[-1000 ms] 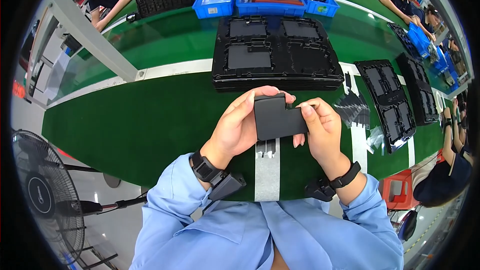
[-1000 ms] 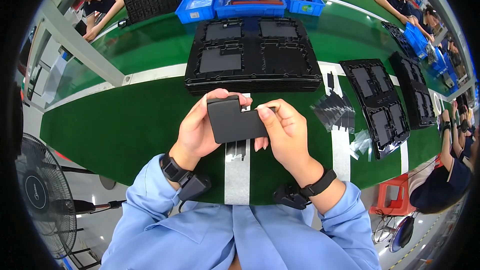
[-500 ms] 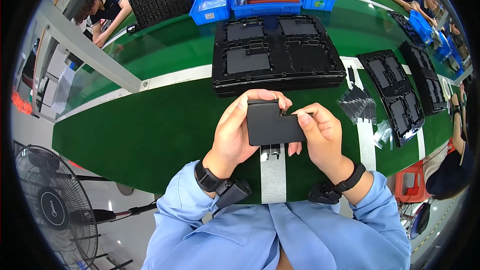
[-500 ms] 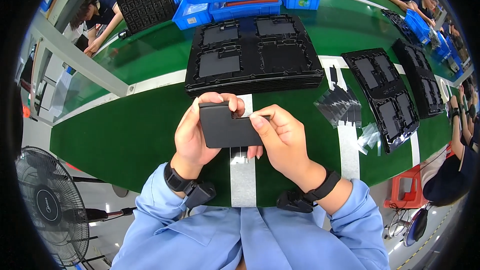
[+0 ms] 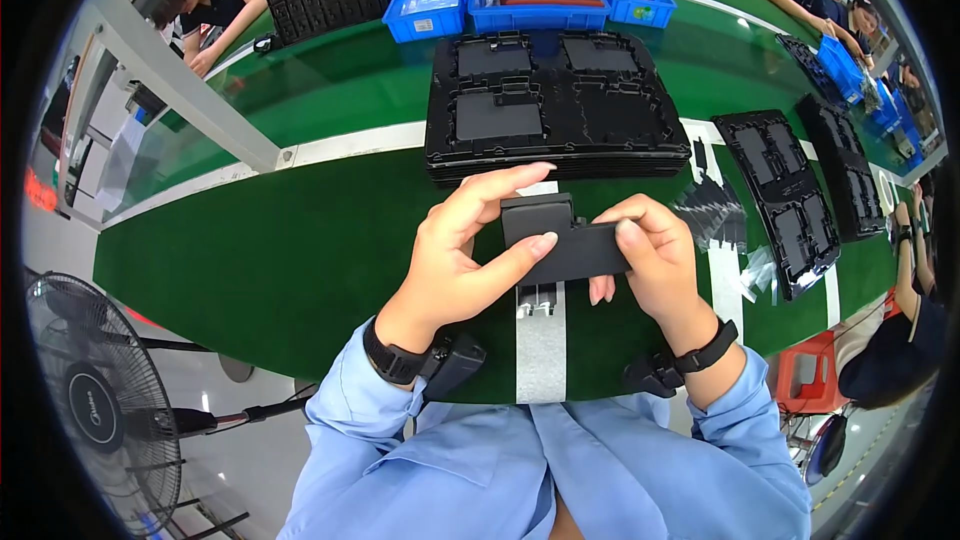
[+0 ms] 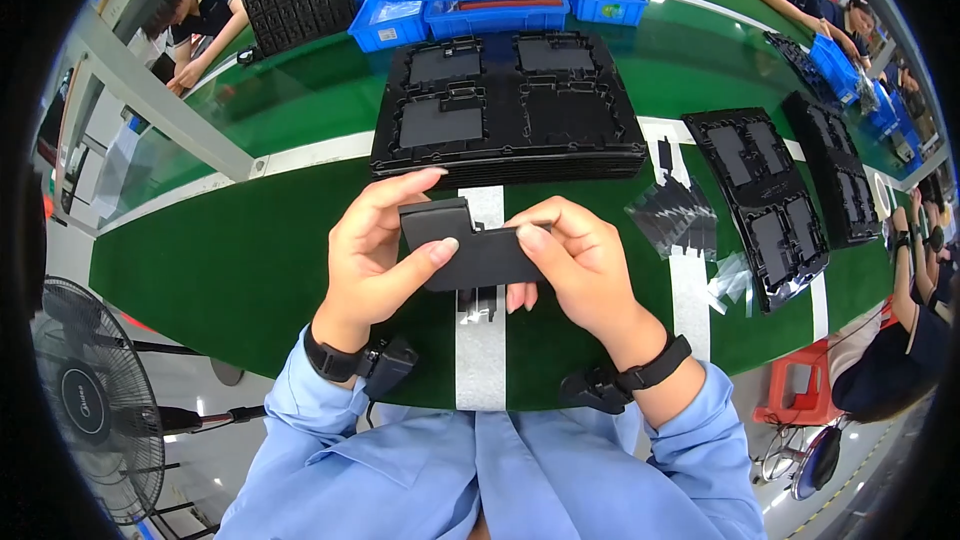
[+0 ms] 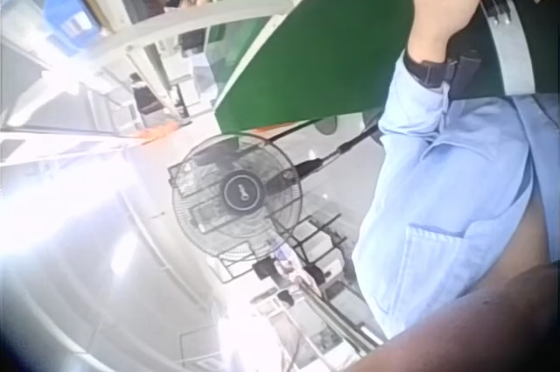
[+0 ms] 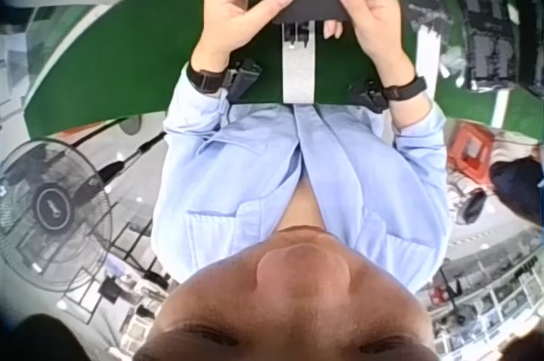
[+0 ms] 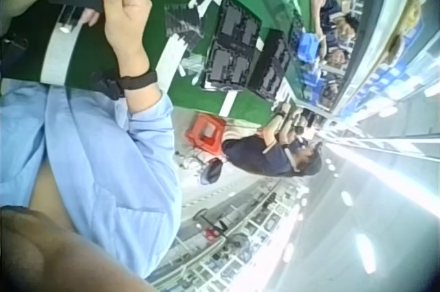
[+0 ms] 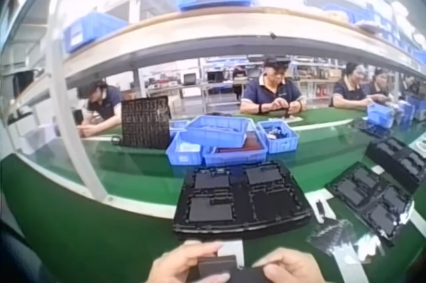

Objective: The recorder assembles small black plastic components at a factory workstation.

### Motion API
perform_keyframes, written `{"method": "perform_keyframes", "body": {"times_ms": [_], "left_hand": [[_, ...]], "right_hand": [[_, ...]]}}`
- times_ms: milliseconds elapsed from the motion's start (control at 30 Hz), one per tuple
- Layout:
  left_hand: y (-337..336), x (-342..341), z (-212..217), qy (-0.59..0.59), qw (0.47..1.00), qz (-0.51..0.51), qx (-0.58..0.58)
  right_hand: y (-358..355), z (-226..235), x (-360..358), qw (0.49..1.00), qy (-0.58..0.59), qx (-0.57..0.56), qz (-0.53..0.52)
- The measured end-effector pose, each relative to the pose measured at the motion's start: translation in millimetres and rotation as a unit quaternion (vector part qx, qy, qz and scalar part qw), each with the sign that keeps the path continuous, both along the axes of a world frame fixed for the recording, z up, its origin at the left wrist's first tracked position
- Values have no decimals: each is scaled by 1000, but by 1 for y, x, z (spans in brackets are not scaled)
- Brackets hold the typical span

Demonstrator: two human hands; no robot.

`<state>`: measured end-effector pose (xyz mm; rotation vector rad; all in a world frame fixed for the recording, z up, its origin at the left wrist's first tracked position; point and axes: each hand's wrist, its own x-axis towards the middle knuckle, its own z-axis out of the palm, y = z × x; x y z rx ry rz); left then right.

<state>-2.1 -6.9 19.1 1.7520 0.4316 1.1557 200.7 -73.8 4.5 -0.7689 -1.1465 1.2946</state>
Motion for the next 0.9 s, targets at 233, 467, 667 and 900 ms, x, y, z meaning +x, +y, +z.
{"method": "perform_keyframes", "body": {"times_ms": [233, 467, 667, 900], "left_hand": [[-10, 1, 4, -94, 995, -18, -16], [-12, 3, 9, -85, 993, -80, 5], [-1, -11, 0, 53, 997, 8, -54], [-3, -34, -33, 377, 926, -9, 11]], "right_hand": [[11, -8, 7, 961, 134, -30, 241], [7, -38, -12, 840, 343, -54, 418], [7, -30, 8, 885, 291, -91, 353], [-17, -25, 31, 984, -168, -57, 36]]}}
